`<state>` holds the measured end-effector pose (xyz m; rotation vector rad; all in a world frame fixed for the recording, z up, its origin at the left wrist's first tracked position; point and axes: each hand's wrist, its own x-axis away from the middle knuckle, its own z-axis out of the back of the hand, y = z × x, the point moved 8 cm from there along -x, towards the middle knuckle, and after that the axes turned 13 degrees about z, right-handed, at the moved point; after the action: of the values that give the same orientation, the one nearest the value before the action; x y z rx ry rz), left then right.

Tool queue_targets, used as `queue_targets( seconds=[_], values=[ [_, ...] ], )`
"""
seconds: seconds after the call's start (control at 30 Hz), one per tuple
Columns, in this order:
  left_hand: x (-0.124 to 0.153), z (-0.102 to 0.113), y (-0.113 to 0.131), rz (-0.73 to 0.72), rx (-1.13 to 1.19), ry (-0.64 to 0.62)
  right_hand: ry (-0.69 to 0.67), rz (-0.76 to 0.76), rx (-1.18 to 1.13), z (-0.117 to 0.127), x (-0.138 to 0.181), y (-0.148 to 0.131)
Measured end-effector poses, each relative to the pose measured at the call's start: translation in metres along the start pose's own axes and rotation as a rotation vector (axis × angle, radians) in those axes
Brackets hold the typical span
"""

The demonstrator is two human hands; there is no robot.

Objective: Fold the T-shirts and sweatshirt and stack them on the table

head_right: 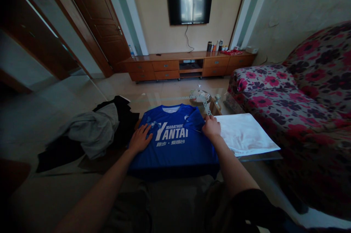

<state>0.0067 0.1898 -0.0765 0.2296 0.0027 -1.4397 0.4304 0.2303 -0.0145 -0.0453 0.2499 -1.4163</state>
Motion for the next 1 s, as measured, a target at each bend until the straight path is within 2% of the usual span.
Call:
queue_targets(
  seconds=[0.07, 0.13, 0.2, 0.27, 0.43, 0.5, 0.63, 0.7, 0.77, 0.9, 1.0],
  values=[
    [0.000, -0.001, 0.000, -0.002, -0.003, -0.013, -0.032, 0.127, -0.061, -0.010, -0.006, -0.018],
    [0.001, 0.000, 0.000, -0.003, -0.006, -0.019, -0.151, 0.209, -0.097, -0.030, -0.006, -0.031],
    [0.001, 0.000, 0.000, -0.006, -0.012, -0.014, -0.242, 0.211, -0.078, -0.048, -0.004, -0.036],
    [0.001, 0.001, 0.000, -0.008, -0.019, -0.007, -0.266, 0.168, -0.049, -0.057, -0.005, -0.037],
    [0.001, 0.000, 0.001, -0.006, -0.032, 0.004, -0.186, 0.037, -0.053, -0.051, -0.036, -0.039],
    [0.001, 0.001, 0.000, -0.004, -0.035, 0.006, -0.134, 0.046, -0.047, -0.052, -0.057, -0.040],
    [0.000, 0.000, 0.000, 0.012, -0.037, -0.002, -0.177, 0.072, -0.033, -0.081, -0.090, -0.033],
    [-0.001, 0.000, 0.000, 0.016, -0.037, -0.007, -0.216, 0.042, -0.032, -0.098, -0.097, -0.024],
    [-0.002, -0.001, -0.001, 0.018, -0.039, -0.004, -0.196, 0.012, -0.013, -0.107, -0.102, -0.017],
    [-0.003, -0.002, -0.002, 0.010, -0.042, 0.001, -0.150, -0.054, 0.018, -0.107, -0.107, -0.009],
    [-0.003, -0.002, -0.002, 0.010, -0.044, -0.005, -0.141, -0.035, 0.020, -0.102, -0.110, -0.011]
  ],
)
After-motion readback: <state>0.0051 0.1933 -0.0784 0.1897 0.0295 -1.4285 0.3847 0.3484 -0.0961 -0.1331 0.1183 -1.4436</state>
